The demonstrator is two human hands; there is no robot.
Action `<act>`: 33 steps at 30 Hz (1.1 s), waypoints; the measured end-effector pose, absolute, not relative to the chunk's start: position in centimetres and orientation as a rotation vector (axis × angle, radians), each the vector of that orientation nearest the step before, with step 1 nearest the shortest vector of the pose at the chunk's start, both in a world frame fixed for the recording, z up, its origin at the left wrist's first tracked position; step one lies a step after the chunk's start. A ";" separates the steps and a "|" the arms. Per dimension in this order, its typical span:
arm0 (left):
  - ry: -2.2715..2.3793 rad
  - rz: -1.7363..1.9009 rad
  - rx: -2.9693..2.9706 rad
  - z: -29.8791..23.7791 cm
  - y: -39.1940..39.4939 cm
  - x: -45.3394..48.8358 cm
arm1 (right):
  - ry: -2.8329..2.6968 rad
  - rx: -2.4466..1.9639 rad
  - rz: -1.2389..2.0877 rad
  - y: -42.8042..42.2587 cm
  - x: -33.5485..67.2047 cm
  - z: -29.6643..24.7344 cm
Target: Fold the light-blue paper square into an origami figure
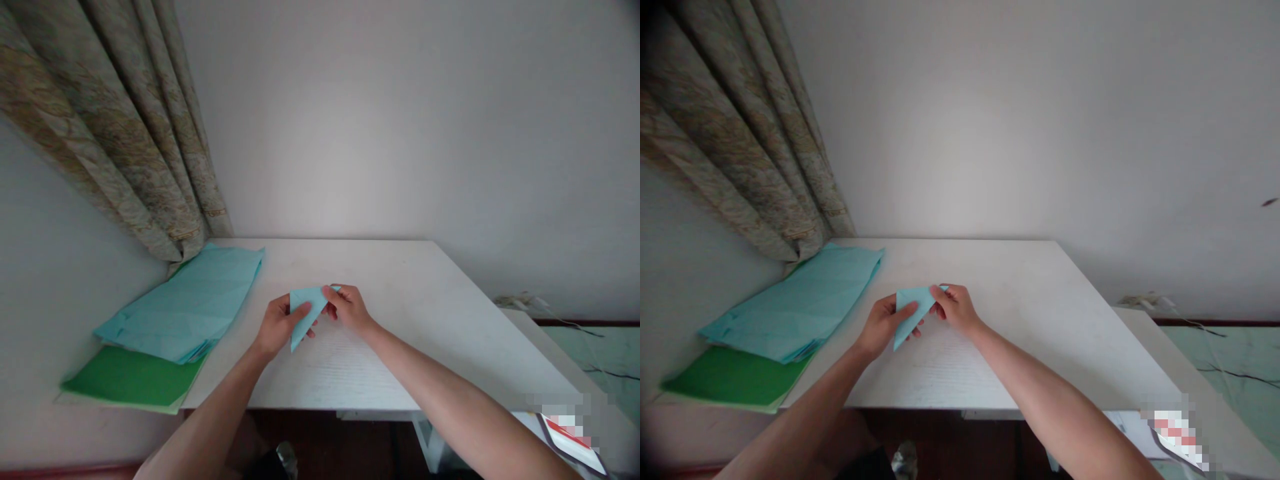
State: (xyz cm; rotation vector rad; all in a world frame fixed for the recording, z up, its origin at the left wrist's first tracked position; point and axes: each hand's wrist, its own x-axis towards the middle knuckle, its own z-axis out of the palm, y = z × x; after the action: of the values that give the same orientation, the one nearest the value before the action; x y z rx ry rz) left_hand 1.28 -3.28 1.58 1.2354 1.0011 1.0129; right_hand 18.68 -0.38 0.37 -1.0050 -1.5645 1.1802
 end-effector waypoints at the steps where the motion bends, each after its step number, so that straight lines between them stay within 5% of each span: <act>1: 1.006 1.000 1.237 1.6 -3.3 1.2 | -1.574 -0.995 1.203 -0.4 18.7 0.4; 16: 1.462 1.179 1.664 0.6 -3.2 1.7 | -1.775 -0.837 1.620 -1.2 18.3 0.0; 33: 1.317 1.202 1.175 0.5 -4.8 4.6 | -1.922 -0.779 1.493 -1.6 18.1 0.3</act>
State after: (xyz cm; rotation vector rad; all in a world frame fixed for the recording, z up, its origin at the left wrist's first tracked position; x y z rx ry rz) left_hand 4.57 -4.76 0.52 1.1746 1.3171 1.2020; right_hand 18.14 -1.60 0.29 -0.7794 -1.9220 1.4928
